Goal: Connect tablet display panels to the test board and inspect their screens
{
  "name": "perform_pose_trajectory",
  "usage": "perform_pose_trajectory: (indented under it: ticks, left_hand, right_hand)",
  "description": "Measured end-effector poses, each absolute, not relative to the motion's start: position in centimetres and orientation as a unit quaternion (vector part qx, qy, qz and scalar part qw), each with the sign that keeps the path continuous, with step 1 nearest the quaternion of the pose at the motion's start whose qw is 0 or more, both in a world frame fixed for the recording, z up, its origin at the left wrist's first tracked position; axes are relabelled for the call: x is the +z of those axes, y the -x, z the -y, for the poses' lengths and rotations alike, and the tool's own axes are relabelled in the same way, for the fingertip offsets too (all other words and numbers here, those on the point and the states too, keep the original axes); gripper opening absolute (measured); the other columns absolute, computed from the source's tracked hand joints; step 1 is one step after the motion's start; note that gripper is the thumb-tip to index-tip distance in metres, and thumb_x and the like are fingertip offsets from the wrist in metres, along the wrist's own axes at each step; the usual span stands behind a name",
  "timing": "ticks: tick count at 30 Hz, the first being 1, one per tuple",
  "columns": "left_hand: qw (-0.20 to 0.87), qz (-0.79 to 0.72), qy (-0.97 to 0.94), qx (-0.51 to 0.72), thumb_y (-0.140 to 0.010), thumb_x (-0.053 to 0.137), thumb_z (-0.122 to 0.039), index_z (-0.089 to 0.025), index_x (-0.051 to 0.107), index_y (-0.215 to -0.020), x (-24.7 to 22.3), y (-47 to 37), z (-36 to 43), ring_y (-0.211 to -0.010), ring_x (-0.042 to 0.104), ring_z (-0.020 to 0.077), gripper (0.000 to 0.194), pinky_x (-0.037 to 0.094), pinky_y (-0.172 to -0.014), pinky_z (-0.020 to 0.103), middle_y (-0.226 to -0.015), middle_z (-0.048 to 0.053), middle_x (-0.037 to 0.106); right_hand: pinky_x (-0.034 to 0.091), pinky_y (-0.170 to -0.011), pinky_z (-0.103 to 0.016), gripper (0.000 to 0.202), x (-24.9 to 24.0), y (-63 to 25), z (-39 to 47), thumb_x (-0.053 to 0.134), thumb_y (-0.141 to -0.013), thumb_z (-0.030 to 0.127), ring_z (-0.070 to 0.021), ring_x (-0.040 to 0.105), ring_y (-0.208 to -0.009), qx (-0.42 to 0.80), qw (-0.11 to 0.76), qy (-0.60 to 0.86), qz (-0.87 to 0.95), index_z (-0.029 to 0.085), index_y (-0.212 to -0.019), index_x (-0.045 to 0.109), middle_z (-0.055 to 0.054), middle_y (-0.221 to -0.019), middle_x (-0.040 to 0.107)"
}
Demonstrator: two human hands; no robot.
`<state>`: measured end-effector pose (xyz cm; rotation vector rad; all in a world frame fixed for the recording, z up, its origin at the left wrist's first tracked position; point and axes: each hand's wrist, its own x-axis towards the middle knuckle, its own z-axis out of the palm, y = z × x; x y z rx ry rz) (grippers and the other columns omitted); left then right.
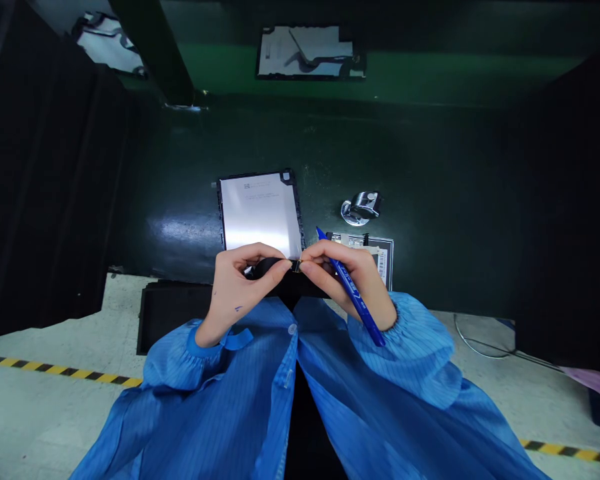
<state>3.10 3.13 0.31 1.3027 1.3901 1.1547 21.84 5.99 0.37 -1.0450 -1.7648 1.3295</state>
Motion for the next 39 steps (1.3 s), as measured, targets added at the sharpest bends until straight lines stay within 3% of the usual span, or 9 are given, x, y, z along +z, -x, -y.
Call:
perform_pose_trajectory:
  ticks: [21, 23, 25, 27, 29, 31, 34, 36, 39]
  left_hand:
    - [0.406, -0.550, -0.599, 0.417, -0.086, 0.069, -0.019, -0.022, 0.075, -0.078, 0.1, -3.4, -2.9, -0.063, 0.065, 0.0143, 0.011, 0.051, -0.061, 0.026, -0.072, -0.001, 0.074]
    - [0.354, -0.566, -0.610, 0.427, -0.089, 0.068, -0.021, -0.023, 0.076, -0.093, 0.0, -2.3, -2.2, -0.085, 0.071, 0.0186, 0.009, 0.055, -0.079, 0.030, -0.092, 0.002, 0.078]
    - [0.293, -0.595, -0.597, 0.452, -0.090, 0.068, -0.023, -0.026, 0.071, -0.119, 0.0, -0.2, -0.8, -0.111, 0.067, 0.0230, 0.030, 0.051, -0.098, 0.036, -0.118, 0.006, 0.075]
    - [0.315, -0.600, -0.582, 0.450, -0.093, 0.065, -0.024, -0.028, 0.064, -0.133, -0.1, 2.4, 1.1, -0.115, 0.065, 0.0229, 0.040, 0.049, -0.102, 0.036, -0.122, 0.007, 0.073]
    - [0.472, -0.529, -0.602, 0.368, -0.100, 0.054, -0.027, -0.027, 0.072, -0.120, -0.9, 4.7, 2.8, -0.094, 0.071, 0.0201, 0.027, 0.052, -0.089, 0.031, -0.098, 0.005, 0.077]
    - [0.619, -0.431, -0.609, 0.247, -0.104, 0.044, -0.033, -0.024, 0.076, -0.104, -2.7, 5.8, 3.8, -0.078, 0.070, 0.0183, 0.034, 0.053, -0.078, 0.028, -0.083, 0.005, 0.075]
    - [0.693, -0.402, -0.561, 0.206, -0.102, 0.042, -0.050, -0.021, 0.077, -0.092, -6.3, 5.1, 4.0, -0.069, 0.066, 0.0188, 0.047, 0.051, -0.070, 0.029, -0.073, 0.006, 0.072]
    - [0.707, -0.421, -0.502, 0.268, -0.097, 0.042, -0.064, -0.019, 0.076, -0.080, -8.4, 3.7, 3.6, -0.058, 0.060, 0.0189, 0.058, 0.049, -0.064, 0.031, -0.062, 0.005, 0.066]
    - [0.707, -0.447, -0.442, 0.323, -0.095, 0.039, -0.069, -0.019, 0.069, -0.064, -10.0, 1.9, 3.3, -0.051, 0.053, 0.0176, 0.066, 0.047, -0.062, 0.033, -0.054, 0.004, 0.059]
  right_hand:
    - [0.032, -0.051, -0.023, 0.015, -0.6, -20.4, -6.4, 0.055, -0.085, 0.018, -0.0075, 0.033, -0.047, 0.493, 0.322, 0.390, 0.708, 0.020, -0.069, 0.056, 0.007, -0.053, 0.040]
    - [0.036, -0.052, -0.024, 0.011, -0.9, -20.5, -6.5, 0.061, -0.089, 0.023, -0.0083, 0.040, -0.049, 0.451, 0.330, 0.413, 0.720, 0.020, -0.079, 0.063, 0.005, -0.059, 0.052]
    - [0.041, -0.055, -0.026, 0.012, -0.7, -21.0, -6.4, 0.062, -0.095, 0.031, -0.0107, 0.051, -0.055, 0.386, 0.373, 0.448, 0.715, 0.023, -0.102, 0.068, 0.000, -0.080, 0.067]
    - [0.041, -0.053, -0.028, 0.025, -0.3, -21.9, -5.9, 0.055, -0.101, 0.040, -0.0125, 0.054, -0.058, 0.325, 0.472, 0.483, 0.662, 0.029, -0.122, 0.062, -0.003, -0.095, 0.069]
    - [0.037, -0.048, -0.028, 0.027, 0.0, -22.4, -5.1, 0.047, -0.104, 0.045, -0.0132, 0.051, -0.057, 0.287, 0.571, 0.487, 0.596, 0.032, -0.123, 0.061, -0.003, -0.089, 0.065]
    - [0.034, -0.047, -0.028, 0.019, -0.2, -22.0, -4.0, 0.055, -0.101, 0.044, -0.0134, 0.048, -0.056, 0.281, 0.612, 0.472, 0.569, 0.028, -0.104, 0.065, -0.001, -0.077, 0.057]
    - [0.032, -0.047, -0.027, 0.029, -1.9, -19.9, -2.6, 0.065, -0.095, 0.039, -0.0115, 0.044, -0.051, 0.395, 0.530, 0.447, 0.603, 0.023, -0.073, 0.054, 0.002, -0.063, 0.050]
    - [0.029, -0.046, -0.025, 0.034, -3.3, -18.1, -2.4, 0.065, -0.094, 0.040, -0.0094, 0.039, -0.046, 0.481, 0.428, 0.449, 0.620, 0.023, -0.070, 0.047, 0.005, -0.056, 0.046]
    - [0.028, -0.046, -0.023, 0.036, -5.3, -16.4, -2.8, 0.062, -0.093, 0.034, -0.0075, 0.034, -0.044, 0.468, 0.364, 0.476, 0.649, 0.023, -0.067, 0.040, 0.008, -0.052, 0.040]
